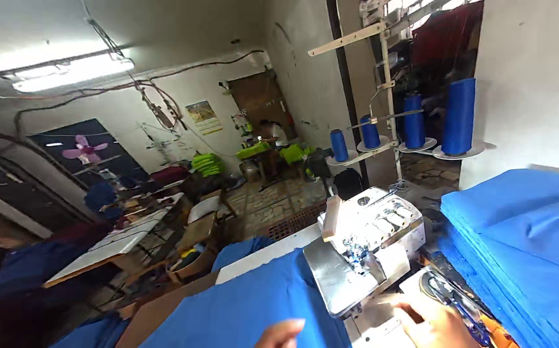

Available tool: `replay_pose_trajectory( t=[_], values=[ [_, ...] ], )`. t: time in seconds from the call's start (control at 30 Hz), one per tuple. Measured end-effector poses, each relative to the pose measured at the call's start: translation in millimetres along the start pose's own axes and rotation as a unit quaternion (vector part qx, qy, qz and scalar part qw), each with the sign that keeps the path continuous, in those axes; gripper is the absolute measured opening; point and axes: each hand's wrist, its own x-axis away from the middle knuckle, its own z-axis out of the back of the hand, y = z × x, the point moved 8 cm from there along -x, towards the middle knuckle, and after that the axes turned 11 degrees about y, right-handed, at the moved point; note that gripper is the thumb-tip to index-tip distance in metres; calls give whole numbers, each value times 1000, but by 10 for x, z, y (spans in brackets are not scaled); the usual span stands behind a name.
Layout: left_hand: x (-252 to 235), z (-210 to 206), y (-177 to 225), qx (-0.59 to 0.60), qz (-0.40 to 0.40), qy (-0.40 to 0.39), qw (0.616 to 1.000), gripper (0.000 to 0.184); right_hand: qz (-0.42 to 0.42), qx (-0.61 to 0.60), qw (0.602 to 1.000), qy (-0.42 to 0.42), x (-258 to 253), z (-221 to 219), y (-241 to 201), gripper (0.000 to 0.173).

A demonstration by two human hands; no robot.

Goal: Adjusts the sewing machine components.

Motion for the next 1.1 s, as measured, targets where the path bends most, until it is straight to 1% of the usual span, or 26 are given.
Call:
replay_pose_trajectory(
  t=[0.07,0.13,0.23,0.3,0.37,0.43,0.47,0.5,0.57,0.63,0.7,0.77,0.8,0.9,0.97,1.03,1.1],
  values=[
    [-505,-336,56,-2,-5,34,999,26,18,-7,999,47,-315,-148,35,16],
    [-886,-516,34,22,8,82,996,25,36,-8,997,68,-518,-295,65,18],
    [-1174,-534,-60,98,17,134,986,21,59,3,995,85,-653,-377,61,20],
    [-1278,-498,-92,103,16,148,984,20,72,17,992,99,-692,-408,53,21],
    [-1408,-550,-118,75,17,119,990,29,90,30,990,105,-728,-478,24,23],
    [-1539,-707,-180,49,35,70,996,43,109,48,988,101,-759,-575,-16,24],
    [-1587,-804,-219,49,45,48,997,46,117,66,985,104,-772,-627,-41,25],
    [-1630,-898,-268,58,58,34,996,46,123,88,983,101,-788,-682,-59,25],
    [-1722,-1051,-357,94,86,28,991,40,128,121,980,91,-829,-767,-85,25],
    [-1777,-1124,-417,120,108,18,987,35,127,127,980,85,-850,-812,-87,25],
    [-1806,-1175,-430,158,113,8,981,31,128,136,978,90,-844,-804,-94,26],
    [-1845,-1214,-386,179,87,-6,980,26,128,158,974,101,-837,-782,-110,26],
    [-1852,-1210,-324,175,52,-4,983,25,125,169,972,102,-830,-773,-118,26],
    [-1827,-1139,-112,89,-94,67,989,17,114,183,973,85,-819,-784,-143,27],
    [-1809,-1121,-63,64,-148,102,982,13,113,185,975,53,-831,-848,-175,27],
    [-1813,-1120,-49,72,-162,104,979,13,140,187,971,45,-805,-906,-245,27],
    [-1823,-1111,-71,64,-130,86,986,13,165,163,972,39,-717,-841,-338,27]
  ],
)
